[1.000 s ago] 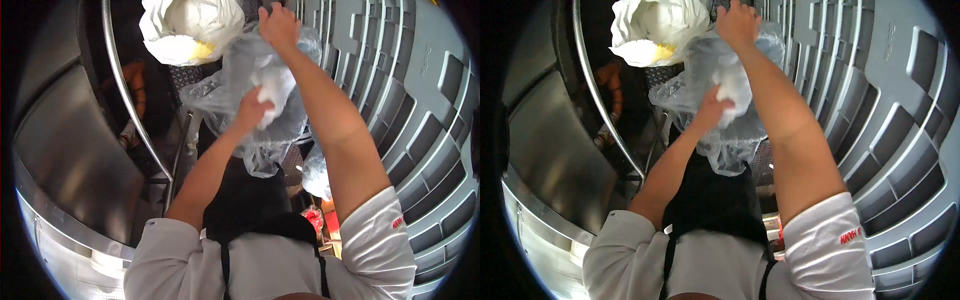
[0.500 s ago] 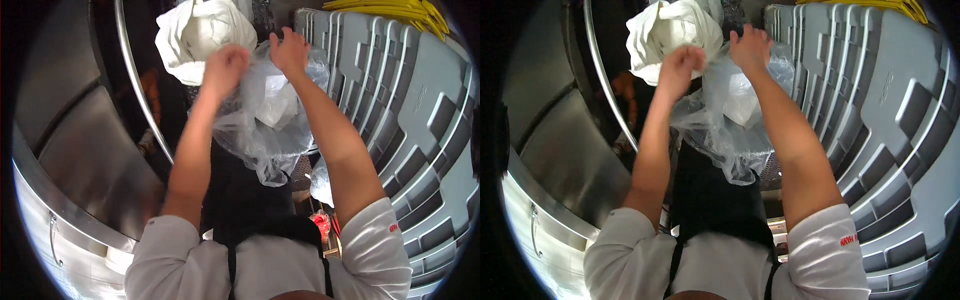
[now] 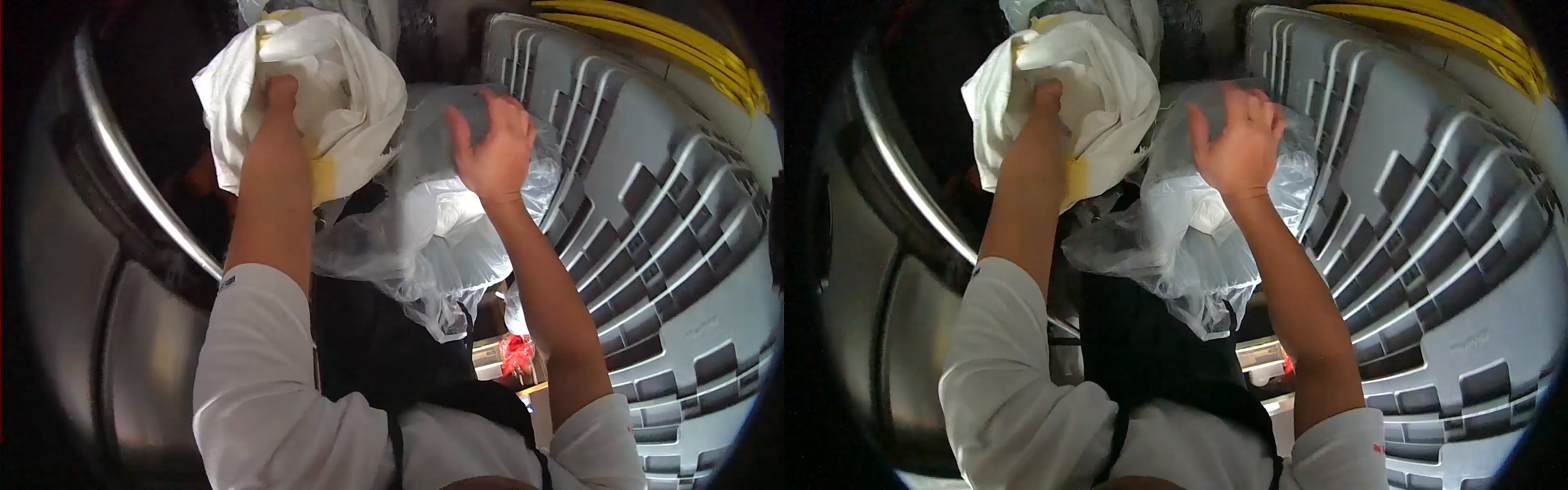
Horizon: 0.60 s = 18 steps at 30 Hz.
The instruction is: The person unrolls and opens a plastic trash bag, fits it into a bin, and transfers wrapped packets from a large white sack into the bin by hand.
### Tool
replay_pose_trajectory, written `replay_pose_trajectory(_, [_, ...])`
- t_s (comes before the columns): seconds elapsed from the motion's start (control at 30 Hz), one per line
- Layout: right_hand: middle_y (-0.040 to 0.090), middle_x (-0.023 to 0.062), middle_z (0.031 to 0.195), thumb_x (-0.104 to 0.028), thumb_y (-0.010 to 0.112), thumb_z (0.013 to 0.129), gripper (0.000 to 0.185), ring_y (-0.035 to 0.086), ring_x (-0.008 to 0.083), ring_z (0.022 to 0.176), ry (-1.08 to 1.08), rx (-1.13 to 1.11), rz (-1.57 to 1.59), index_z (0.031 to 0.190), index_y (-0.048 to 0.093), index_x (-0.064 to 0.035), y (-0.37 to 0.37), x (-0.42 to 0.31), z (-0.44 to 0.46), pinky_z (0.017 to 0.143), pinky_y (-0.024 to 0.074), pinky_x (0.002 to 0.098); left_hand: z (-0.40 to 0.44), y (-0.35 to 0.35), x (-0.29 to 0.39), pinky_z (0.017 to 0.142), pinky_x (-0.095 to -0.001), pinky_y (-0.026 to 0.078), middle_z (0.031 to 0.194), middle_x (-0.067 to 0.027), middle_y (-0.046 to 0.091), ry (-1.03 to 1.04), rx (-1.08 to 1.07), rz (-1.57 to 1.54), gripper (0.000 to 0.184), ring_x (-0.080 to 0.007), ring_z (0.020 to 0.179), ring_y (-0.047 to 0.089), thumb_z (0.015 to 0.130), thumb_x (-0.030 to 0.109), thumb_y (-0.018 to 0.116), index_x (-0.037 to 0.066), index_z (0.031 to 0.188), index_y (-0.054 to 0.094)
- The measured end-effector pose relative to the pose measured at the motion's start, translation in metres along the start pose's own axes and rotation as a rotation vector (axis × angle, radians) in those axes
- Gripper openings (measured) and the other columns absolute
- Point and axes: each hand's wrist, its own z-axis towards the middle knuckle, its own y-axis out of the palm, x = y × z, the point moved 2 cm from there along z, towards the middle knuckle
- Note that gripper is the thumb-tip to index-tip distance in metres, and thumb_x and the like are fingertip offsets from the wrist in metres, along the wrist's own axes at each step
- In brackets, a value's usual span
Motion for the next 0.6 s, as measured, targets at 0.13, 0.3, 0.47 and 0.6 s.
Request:
replay_pose_trajectory(0.13, [0.061,0.0143,0.108,-0.035,0.070,0.083,0.045,0.053,0.0350,0.112,0.000,0.002,-0.011,0.115,0.061,-0.0053,0.002,0.001,0.002,0.100,0.0353,0.0471,0.027,0.023,-0.014,0.077,-0.0393,0.054,0.096,-0.0140,0.070,-0.073,0.013,-0.082,0.024,-0.0233,0.087,0.068,0.085,0.027,0.063,0.008,0.099,0.070])
replay_pose_trajectory(0.3, [0.061,0.0141,0.108,-0.034,0.070,0.082,0.046,0.053,0.0363,0.111,0.006,-0.020,-0.011,0.115,0.061,-0.0043,0.003,0.003,0.003,0.100,0.0353,0.0472,0.021,0.025,-0.013,0.079,-0.0409,0.054,0.100,-0.0136,0.069,-0.348,0.139,-0.714,0.029,-0.0244,0.090,0.067,0.082,0.028,0.066,0.009,0.104,0.068])
replay_pose_trajectory(0.47, [0.060,0.0138,0.109,-0.032,0.071,0.081,0.045,0.053,0.0367,0.112,-0.072,0.012,-0.010,0.114,0.060,-0.0035,0.003,0.006,0.005,0.099,0.0357,0.0477,0.014,0.045,-0.016,0.081,-0.0424,0.053,0.104,-0.0133,0.068,-0.495,0.151,-1.246,0.036,-0.0256,0.092,0.066,0.080,0.029,0.069,0.009,0.109,0.065])
replay_pose_trajectory(0.6, [0.060,0.0136,0.110,-0.033,0.071,0.082,0.045,0.052,0.0365,0.113,-0.061,-0.019,-0.009,0.114,0.060,-0.0040,0.003,0.003,0.003,0.099,0.0356,0.0481,0.008,0.032,-0.017,0.082,-0.0437,0.053,0.107,-0.0130,0.067,-0.547,0.044,-1.777,0.042,-0.0265,0.094,0.066,0.078,0.030,0.072,0.009,0.113,0.063])
